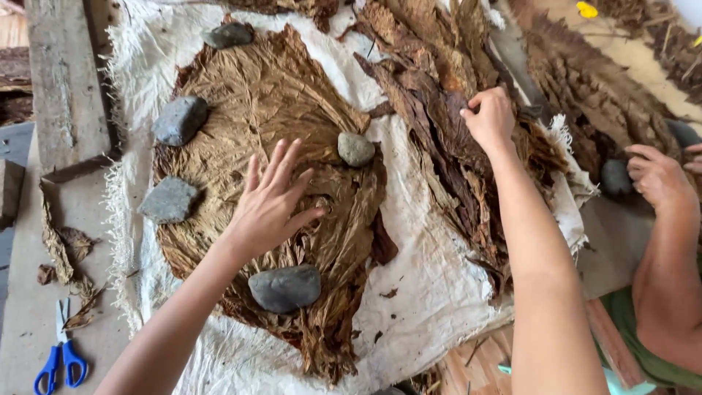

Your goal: The person uses smooth stones to press and flatten a large, fibrous material laid out on a white cloth. They repeatedly lift the stones, adjust the material, and reposition the stones to weigh down different sections.

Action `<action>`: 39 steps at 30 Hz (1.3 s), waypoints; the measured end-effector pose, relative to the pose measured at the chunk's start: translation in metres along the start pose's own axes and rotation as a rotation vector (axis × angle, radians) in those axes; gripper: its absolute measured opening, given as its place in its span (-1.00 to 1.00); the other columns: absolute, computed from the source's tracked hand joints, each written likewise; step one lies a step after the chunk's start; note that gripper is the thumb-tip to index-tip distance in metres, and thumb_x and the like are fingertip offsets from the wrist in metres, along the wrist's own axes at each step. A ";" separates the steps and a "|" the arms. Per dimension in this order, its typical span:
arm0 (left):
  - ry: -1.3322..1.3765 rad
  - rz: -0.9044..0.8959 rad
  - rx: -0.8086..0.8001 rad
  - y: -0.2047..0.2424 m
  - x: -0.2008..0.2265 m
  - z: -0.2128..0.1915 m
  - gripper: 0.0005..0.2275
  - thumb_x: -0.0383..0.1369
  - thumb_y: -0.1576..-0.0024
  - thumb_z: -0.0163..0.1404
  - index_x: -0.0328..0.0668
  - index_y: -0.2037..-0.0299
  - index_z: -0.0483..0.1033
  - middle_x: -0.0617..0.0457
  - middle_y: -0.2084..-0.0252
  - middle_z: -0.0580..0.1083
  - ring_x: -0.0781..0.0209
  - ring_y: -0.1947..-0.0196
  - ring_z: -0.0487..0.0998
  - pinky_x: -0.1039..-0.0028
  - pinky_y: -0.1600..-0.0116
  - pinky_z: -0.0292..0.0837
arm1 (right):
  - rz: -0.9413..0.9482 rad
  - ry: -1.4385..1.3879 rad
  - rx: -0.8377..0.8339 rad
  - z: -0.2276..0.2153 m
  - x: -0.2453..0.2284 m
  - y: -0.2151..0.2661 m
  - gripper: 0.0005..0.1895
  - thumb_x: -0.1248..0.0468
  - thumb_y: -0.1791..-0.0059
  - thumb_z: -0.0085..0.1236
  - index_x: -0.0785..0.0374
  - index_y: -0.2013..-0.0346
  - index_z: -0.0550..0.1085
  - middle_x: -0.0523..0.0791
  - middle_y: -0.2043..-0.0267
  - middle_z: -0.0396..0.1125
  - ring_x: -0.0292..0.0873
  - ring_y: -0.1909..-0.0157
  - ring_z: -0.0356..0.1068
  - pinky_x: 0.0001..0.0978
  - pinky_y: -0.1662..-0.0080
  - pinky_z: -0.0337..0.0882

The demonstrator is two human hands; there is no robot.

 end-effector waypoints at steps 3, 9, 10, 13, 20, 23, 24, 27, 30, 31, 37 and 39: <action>0.063 -0.044 0.065 0.023 -0.026 -0.009 -0.33 0.28 -0.40 -0.06 -0.05 -0.47 0.57 -0.21 -0.86 -0.02 -0.23 -0.84 -0.23 -0.34 -0.74 -0.35 | -0.069 -0.165 0.208 -0.082 -0.041 -0.007 -0.78 0.18 -0.17 0.54 0.20 0.04 0.65 -0.02 0.02 0.43 0.27 -0.10 0.58 0.30 -0.07 0.58; 0.574 -0.004 0.321 0.017 -0.025 -0.020 -0.62 -0.19 -0.48 0.08 -0.34 -0.32 0.66 -0.43 -0.47 0.49 -0.38 -0.48 0.51 -0.24 -0.52 0.48 | -0.422 -0.576 0.307 -0.173 -0.088 0.008 -0.77 0.40 -0.45 0.08 0.31 -0.39 0.29 0.04 0.02 0.26 -0.10 0.23 0.21 -0.20 0.02 0.22; 0.778 -0.069 0.239 0.008 -0.014 -0.024 -0.64 -0.23 -0.50 0.03 -0.33 -0.32 0.66 -0.30 -0.28 0.62 0.05 0.11 0.35 0.19 0.06 0.26 | -0.437 -0.723 0.255 -0.187 -0.111 0.025 -0.65 0.45 -0.42 0.09 0.33 -0.49 0.27 0.12 -0.29 0.28 0.06 -0.19 0.28 -0.03 -0.28 0.26; 1.199 -0.227 0.135 -0.024 0.015 -0.041 -0.62 -0.20 -0.49 -0.02 -0.33 -0.32 0.65 -0.18 -0.12 0.75 0.29 0.30 0.52 0.56 0.21 0.45 | -0.379 -0.869 0.064 -0.222 -0.183 0.079 -0.73 0.37 -0.39 0.11 0.27 -0.42 0.42 0.01 -0.33 0.44 -0.06 -0.27 0.42 -0.22 -0.29 0.40; 1.931 -0.207 0.258 -0.109 0.043 -0.032 -0.41 -0.02 -0.33 0.32 -0.38 -0.37 0.58 -0.24 -0.10 0.71 -0.10 0.00 0.85 0.03 -0.02 0.85 | -0.442 -0.904 -0.066 -0.221 -0.297 0.157 -0.79 0.24 -0.32 0.34 0.16 0.18 0.76 -0.09 0.24 0.60 -0.39 0.09 0.39 -0.40 0.21 0.56; 1.985 -0.216 0.309 -0.115 0.014 -0.017 -0.58 -0.20 -0.47 0.16 -0.49 -0.32 0.57 -0.26 -0.02 0.70 -0.08 0.11 0.85 0.03 0.03 0.87 | -0.225 -1.185 -0.038 -0.169 -0.250 0.105 -0.82 0.20 -0.33 0.34 0.22 0.05 0.75 -0.06 0.26 0.62 -0.29 0.26 0.60 -0.31 0.28 0.69; 1.978 -0.203 0.322 -0.107 0.012 -0.022 -0.58 -0.20 -0.47 0.16 -0.49 -0.32 0.57 -0.26 -0.02 0.70 -0.08 0.11 0.85 0.03 0.03 0.87 | -0.241 -1.188 -0.031 -0.180 -0.269 0.117 -0.82 0.20 -0.33 0.34 0.22 0.05 0.75 -0.06 0.26 0.62 -0.29 0.26 0.60 -0.31 0.28 0.69; 2.023 -0.244 0.336 -0.079 0.010 -0.042 -0.67 -0.27 -0.47 0.16 -0.42 -0.26 0.61 -0.14 0.09 0.67 -0.01 0.17 0.82 0.12 0.10 0.88 | -0.244 -1.341 -0.048 -0.197 -0.314 0.148 -0.85 0.21 -0.29 0.32 0.16 0.07 0.77 -0.11 0.09 0.61 -0.26 0.16 0.58 -0.31 0.12 0.74; 2.133 -0.177 0.307 -0.046 0.019 -0.078 -0.72 -0.22 -0.40 0.28 -0.30 -0.12 0.68 -0.09 0.11 0.71 0.05 0.18 0.82 0.24 0.13 0.87 | -0.244 -1.406 -0.017 -0.194 -0.336 0.160 -0.84 0.24 -0.29 0.30 0.22 0.07 0.74 -0.07 0.07 0.59 -0.21 0.13 0.60 -0.22 0.11 0.77; 2.165 -0.211 0.292 -0.035 0.025 -0.086 -0.39 -0.08 -0.27 0.34 -0.37 -0.36 0.45 -0.31 -0.19 0.56 -0.16 -0.12 0.68 -0.04 -0.13 0.71 | -0.319 -1.316 -0.003 -0.192 -0.344 0.165 -0.91 0.30 -0.25 0.38 0.25 0.06 0.75 -0.10 0.05 0.57 -0.24 0.13 0.59 -0.26 0.14 0.75; 2.372 -0.153 0.251 0.020 0.041 -0.148 -0.06 0.50 -0.10 -0.03 -0.29 -0.33 0.32 -0.23 -0.17 0.36 -0.18 -0.15 0.47 0.01 -0.28 0.53 | -0.291 -1.410 0.002 -0.180 -0.354 0.167 -0.88 0.27 -0.19 0.47 0.22 0.01 0.73 -0.12 -0.01 0.52 -0.23 0.09 0.62 -0.19 0.09 0.77; 2.493 -0.042 0.232 0.016 0.021 -0.130 -0.25 0.45 -0.20 -0.04 -0.22 0.12 0.67 0.05 0.39 0.60 0.12 0.36 0.73 0.32 0.03 0.77 | -0.232 -1.531 -0.013 -0.166 -0.348 0.158 -0.88 0.26 -0.20 0.42 0.20 -0.01 0.70 -0.07 0.02 0.57 -0.12 0.08 0.66 -0.01 0.06 0.80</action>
Point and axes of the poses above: each hand's wrist, its own y-axis away from the middle knuckle, its own z-axis out of the palm, x = y × z, the point moved 3 cm from there along -y, towards the middle knuckle
